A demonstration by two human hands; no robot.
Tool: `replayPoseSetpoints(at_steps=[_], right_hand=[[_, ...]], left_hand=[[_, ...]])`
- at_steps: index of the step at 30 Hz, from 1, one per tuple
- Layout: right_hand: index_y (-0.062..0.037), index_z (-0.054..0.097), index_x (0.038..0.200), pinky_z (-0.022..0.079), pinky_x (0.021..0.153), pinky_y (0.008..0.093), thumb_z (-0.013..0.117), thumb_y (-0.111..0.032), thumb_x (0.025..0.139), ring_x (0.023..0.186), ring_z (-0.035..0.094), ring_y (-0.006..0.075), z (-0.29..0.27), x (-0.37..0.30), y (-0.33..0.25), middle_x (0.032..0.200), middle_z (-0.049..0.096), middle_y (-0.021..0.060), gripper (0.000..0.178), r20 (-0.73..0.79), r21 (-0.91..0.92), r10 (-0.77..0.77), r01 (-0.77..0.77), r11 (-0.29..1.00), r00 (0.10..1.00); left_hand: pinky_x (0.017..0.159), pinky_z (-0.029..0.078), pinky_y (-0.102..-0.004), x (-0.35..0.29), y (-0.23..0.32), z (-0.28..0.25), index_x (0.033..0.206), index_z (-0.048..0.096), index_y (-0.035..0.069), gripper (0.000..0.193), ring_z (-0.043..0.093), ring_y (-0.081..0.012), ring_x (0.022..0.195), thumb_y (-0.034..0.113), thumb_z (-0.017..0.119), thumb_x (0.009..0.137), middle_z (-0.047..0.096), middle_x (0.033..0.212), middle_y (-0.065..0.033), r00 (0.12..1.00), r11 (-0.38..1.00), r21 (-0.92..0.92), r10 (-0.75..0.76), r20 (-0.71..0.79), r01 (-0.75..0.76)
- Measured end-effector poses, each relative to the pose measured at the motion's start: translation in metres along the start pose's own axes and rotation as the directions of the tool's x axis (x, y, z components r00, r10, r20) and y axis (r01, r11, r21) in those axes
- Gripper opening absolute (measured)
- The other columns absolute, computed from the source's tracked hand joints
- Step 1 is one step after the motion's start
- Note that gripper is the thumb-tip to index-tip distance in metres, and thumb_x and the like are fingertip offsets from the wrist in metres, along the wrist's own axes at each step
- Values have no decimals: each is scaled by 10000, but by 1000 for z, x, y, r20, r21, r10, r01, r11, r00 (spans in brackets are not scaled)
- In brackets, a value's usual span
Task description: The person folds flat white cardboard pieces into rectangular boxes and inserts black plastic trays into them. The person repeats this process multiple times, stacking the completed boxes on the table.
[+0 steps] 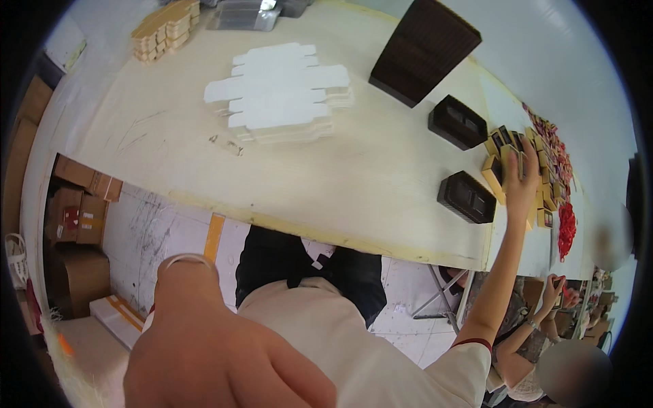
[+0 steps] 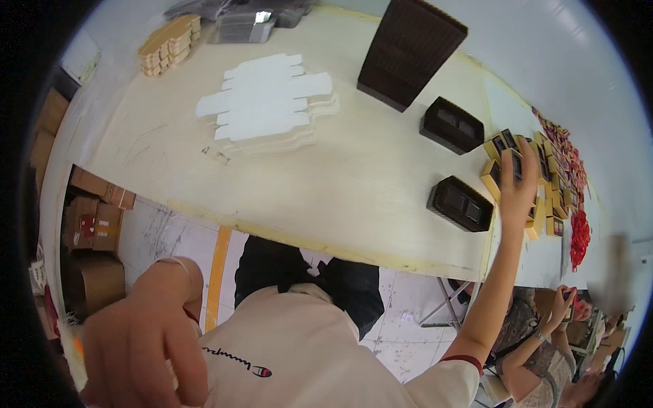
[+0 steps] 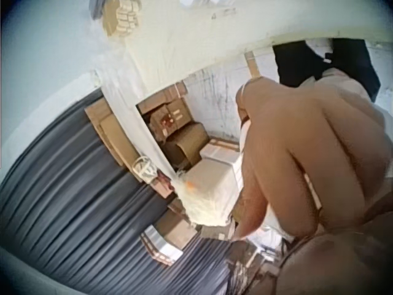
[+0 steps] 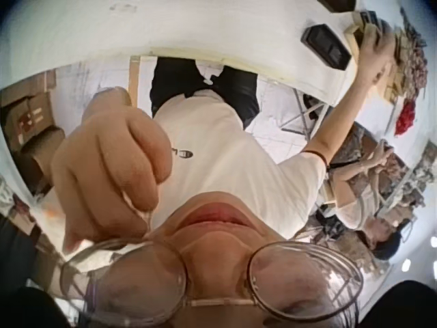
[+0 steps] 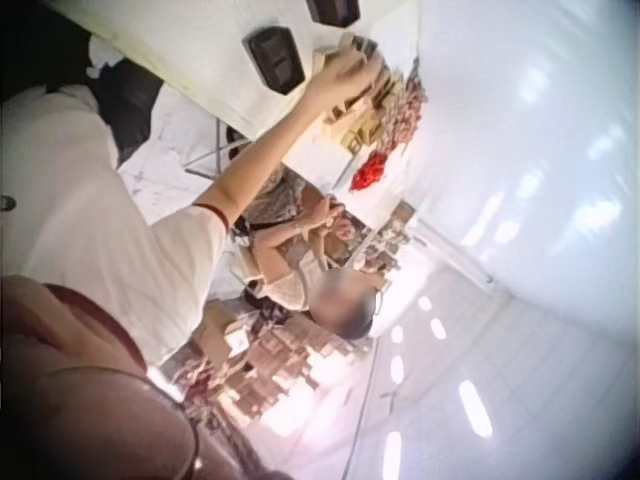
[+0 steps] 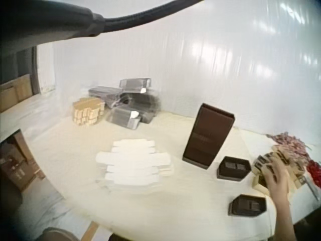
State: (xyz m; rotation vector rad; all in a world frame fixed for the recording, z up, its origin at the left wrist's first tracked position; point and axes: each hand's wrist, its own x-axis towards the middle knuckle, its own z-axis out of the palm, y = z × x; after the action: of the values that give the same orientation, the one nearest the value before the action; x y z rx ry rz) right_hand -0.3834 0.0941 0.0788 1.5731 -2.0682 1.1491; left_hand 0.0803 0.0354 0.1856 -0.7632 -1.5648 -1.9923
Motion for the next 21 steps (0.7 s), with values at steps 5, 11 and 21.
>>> replayPoseSetpoints(at_steps=[5,11,21], right_hand=[[-2,561,1233,384,1053,397,725,-170,825,1254,483,332,98,-7,-142,1337,522,192,470,352,245,-405,334,910,844],[-28,571,1230,290,1114,474,736,-286,803,1283,450,345,209,-6,-210,1332,528,187,526,427,289,-591,516,807,685],[-22,660,973,471,882,390,675,-175,831,943,612,330,205,44,-201,989,659,163,210,761,438,-409,66,897,503]], left_hand=[[597,424,-270,-9,-29,17,659,579,154,389,563,-151,701,322,490,998,607,787,25,868,861,184,492,-65,-474],[633,462,-326,-25,-5,-1,720,637,69,404,589,-222,717,394,562,948,647,821,-76,966,965,34,258,7,-258],[637,476,-355,-46,-15,-35,723,666,25,487,607,-255,703,465,592,919,657,812,-138,981,981,-24,195,16,-195]])
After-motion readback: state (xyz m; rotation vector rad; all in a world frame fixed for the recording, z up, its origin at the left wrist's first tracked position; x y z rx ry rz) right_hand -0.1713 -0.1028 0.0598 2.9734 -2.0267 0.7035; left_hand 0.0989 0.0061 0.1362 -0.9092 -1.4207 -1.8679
